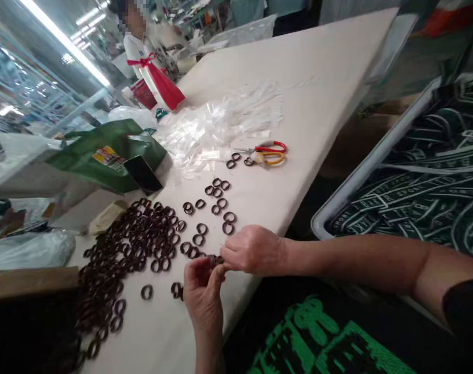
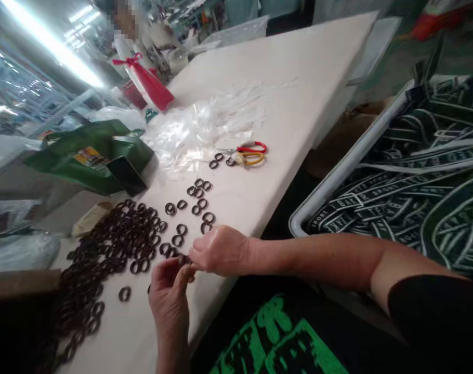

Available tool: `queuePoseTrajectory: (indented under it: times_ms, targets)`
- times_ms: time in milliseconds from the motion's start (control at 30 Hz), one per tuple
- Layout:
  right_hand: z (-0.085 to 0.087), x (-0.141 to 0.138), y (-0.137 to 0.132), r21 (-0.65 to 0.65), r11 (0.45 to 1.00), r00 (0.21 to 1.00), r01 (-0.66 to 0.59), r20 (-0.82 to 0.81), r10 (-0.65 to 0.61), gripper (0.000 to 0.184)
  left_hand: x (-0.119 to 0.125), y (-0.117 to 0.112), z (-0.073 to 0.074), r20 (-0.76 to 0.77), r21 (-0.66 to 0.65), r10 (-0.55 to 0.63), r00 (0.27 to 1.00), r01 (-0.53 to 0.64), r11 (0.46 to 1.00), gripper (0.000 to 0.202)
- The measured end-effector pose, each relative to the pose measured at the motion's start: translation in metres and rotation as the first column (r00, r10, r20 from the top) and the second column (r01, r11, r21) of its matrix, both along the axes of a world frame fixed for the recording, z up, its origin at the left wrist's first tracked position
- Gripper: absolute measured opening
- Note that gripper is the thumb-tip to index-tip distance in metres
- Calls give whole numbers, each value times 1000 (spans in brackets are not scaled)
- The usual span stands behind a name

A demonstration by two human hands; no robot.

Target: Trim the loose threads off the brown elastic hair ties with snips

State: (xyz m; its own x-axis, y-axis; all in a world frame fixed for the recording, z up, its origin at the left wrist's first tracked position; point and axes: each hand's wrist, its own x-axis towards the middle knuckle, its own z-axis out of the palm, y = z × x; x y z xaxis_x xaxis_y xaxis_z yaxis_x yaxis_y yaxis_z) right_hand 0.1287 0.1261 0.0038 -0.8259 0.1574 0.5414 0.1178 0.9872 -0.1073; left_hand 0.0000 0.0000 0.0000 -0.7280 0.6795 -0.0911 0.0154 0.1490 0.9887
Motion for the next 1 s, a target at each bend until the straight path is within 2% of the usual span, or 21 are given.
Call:
queuePoseTrajectory:
  times_ms: [133,333,467,700,833,1000]
  targets:
    - [3,1,-1,-61,998,995,2,95,4,35,-1,-1,1,3,7,21,1000,-21,1000,38]
    - [14,3,0,-241,966,973,95,228,-39,41,-3,-5,-6,5,71,47,999,-48,996,35]
    - [15,2,1,-337,935,966,114,256,-25,38,-3,-9,-11,-33,86,55,998,-52,995,27]
    - [8,3,-1,-480,861,967,169,251,-50,44,-4,-14,-19,-167,117,27,986,-7,993,15]
    - [5,2,-2,-503,847,965,175,258,-46,41,-5,-15,-19,-259,127,18,966,15,992,14]
    - [2,-2,-4,-422,892,972,159,224,-67,39,-4,-16,-16,-184,95,71,980,-55,994,20]
